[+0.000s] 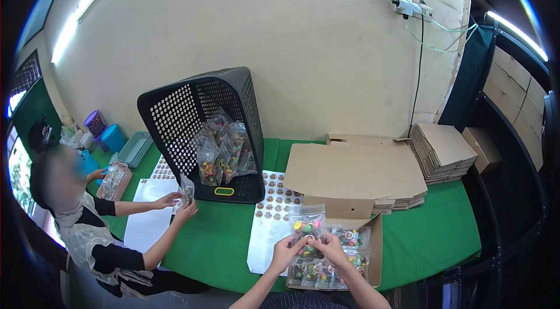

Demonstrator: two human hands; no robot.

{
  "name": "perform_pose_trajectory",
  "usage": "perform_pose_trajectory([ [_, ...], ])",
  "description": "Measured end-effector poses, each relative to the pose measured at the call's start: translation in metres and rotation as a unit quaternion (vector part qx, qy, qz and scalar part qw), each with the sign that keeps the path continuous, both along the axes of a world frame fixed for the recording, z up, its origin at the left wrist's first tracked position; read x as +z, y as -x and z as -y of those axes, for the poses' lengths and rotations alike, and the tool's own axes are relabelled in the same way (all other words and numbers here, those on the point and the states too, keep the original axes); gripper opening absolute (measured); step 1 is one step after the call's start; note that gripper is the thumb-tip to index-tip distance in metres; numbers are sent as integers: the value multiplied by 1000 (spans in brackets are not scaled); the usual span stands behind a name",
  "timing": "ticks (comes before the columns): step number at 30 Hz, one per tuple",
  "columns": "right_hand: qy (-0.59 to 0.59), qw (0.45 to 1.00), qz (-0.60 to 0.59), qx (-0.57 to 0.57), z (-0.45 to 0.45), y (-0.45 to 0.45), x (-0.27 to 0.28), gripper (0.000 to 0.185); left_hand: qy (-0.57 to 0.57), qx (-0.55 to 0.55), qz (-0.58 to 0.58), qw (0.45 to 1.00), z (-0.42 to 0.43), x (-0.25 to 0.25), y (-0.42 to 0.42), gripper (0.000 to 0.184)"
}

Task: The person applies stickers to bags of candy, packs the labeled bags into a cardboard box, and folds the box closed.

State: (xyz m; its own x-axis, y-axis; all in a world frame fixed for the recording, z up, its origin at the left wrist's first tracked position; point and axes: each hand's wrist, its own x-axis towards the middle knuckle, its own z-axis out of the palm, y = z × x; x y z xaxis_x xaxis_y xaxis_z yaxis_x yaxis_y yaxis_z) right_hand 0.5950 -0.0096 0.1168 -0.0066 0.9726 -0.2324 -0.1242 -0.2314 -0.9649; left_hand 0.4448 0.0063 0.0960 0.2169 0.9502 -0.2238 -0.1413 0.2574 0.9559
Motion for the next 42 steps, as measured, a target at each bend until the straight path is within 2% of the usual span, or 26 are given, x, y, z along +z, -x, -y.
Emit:
perform_pose_trajectory([
  [7,11,999,-28,35,-4,-8,-7,16,0,-37,18,999,-9,-4,7,22],
  [10,7,998,-38,45,-7,-10,3,17,32,-40,30,998,-13,10,7,21],
  [13,3,999,-48,5,-8,-6,-4,19,53,-25,54,997,-14,-4,6,22],
  [16,43,996,-37,-70,-10,6,17,20,-13,-39,-18,999,-12,17,-3,34],
  [20,-52,993,53,-90,-16,7,-12,22,-7,-46,2,999,-10,-4,-7,39],
  [22,-53,983,138,-107,-18,6,10,22,2,-54,-7,999,-13,7,-9,41],
  [25,-120,967,160,-156,-15,11,-15,24,3,-57,28,998,-10,1,-8,43],
  [28,-100,967,183,-148,-13,8,-25,25,19,-72,33,997,-9,-1,-6,44],
  [29,-82,971,168,-148,-16,6,-14,26,23,-75,19,997,-12,10,-8,43],
  [31,-74,975,140,-155,-18,7,-23,27,3,-81,-3,997,-15,1,-7,42],
  [34,-20,987,-8,-162,-24,-2,-33,28,16,-29,50,998,-17,-6,-11,29],
  [37,-102,986,68,-110,-33,3,-33,26,8,30,41,999,-26,15,-21,22],
  [40,-68,970,219,-86,-25,3,-19,23,-32,36,8,999,-29,-3,-23,20],
  [42,-105,976,160,-100,-26,5,-15,21,-15,13,12,1000,-30,-2,-21,20],
])
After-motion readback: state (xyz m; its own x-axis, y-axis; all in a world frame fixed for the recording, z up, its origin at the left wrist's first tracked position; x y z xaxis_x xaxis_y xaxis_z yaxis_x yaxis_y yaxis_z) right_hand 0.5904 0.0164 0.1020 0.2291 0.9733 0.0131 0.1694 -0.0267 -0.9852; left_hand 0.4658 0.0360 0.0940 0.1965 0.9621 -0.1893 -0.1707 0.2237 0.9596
